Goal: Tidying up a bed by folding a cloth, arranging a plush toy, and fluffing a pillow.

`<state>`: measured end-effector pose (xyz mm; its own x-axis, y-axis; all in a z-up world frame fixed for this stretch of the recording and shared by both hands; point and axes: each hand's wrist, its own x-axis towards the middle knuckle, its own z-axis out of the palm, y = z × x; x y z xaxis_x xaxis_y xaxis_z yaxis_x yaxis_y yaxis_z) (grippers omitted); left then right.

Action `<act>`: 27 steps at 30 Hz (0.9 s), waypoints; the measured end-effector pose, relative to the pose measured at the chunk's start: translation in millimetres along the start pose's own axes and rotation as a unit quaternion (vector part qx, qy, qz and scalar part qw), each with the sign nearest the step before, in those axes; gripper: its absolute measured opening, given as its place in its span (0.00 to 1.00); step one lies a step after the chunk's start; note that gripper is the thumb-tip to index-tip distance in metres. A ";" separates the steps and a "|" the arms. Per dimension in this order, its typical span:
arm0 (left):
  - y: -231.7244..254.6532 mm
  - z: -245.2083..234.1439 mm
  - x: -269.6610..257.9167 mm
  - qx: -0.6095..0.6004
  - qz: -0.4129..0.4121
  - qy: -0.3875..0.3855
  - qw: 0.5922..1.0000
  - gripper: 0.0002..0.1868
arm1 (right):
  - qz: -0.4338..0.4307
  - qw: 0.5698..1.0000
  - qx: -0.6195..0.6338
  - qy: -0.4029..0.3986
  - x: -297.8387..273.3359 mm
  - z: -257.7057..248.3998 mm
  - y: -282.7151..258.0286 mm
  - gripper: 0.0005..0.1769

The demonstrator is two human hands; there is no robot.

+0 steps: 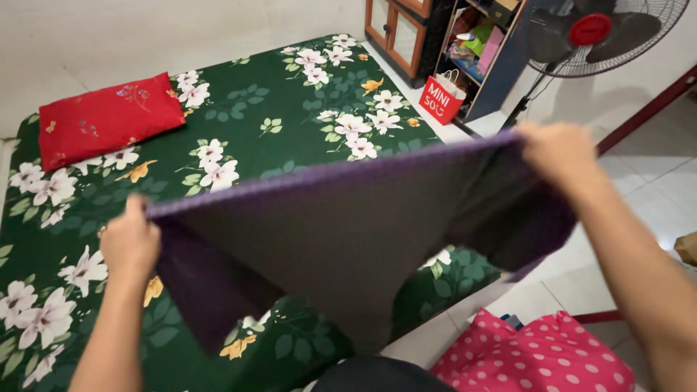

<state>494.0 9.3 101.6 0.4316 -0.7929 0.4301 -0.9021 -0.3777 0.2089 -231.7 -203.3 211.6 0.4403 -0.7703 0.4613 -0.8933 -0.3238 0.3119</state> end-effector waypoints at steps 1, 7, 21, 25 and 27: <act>12.5 -21.7 12.1 0.001 -0.002 -0.002 1.000 0.16 | -0.002 1.000 0.001 -0.001 7.9 -7.9 17.5 0.12; 16.4 -62.0 68.3 -0.142 0.034 0.337 0.930 0.16 | 0.127 0.929 0.155 0.311 6.0 36.8 44.7 0.08; 247.3 -55.6 -32.6 -0.664 -0.013 -0.381 0.644 0.32 | 0.020 0.917 0.387 -0.088 18.0 -76.8 -175.0 0.10; 333.3 -58.6 -32.0 -0.670 0.207 -0.249 0.667 0.45 | -0.017 0.897 0.442 -0.023 31.3 -103.2 -217.0 0.12; 356.0 -30.2 -24.9 -0.664 0.188 -0.309 0.654 0.28 | -0.062 0.875 0.479 0.019 32.5 -106.4 -210.1 0.13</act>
<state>162.2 -91.0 191.8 -0.2730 -0.9076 0.3191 0.0316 0.3231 0.9458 -20.1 -101.9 249.5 0.5258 -0.6842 0.5054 -0.4968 -0.7293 -0.4705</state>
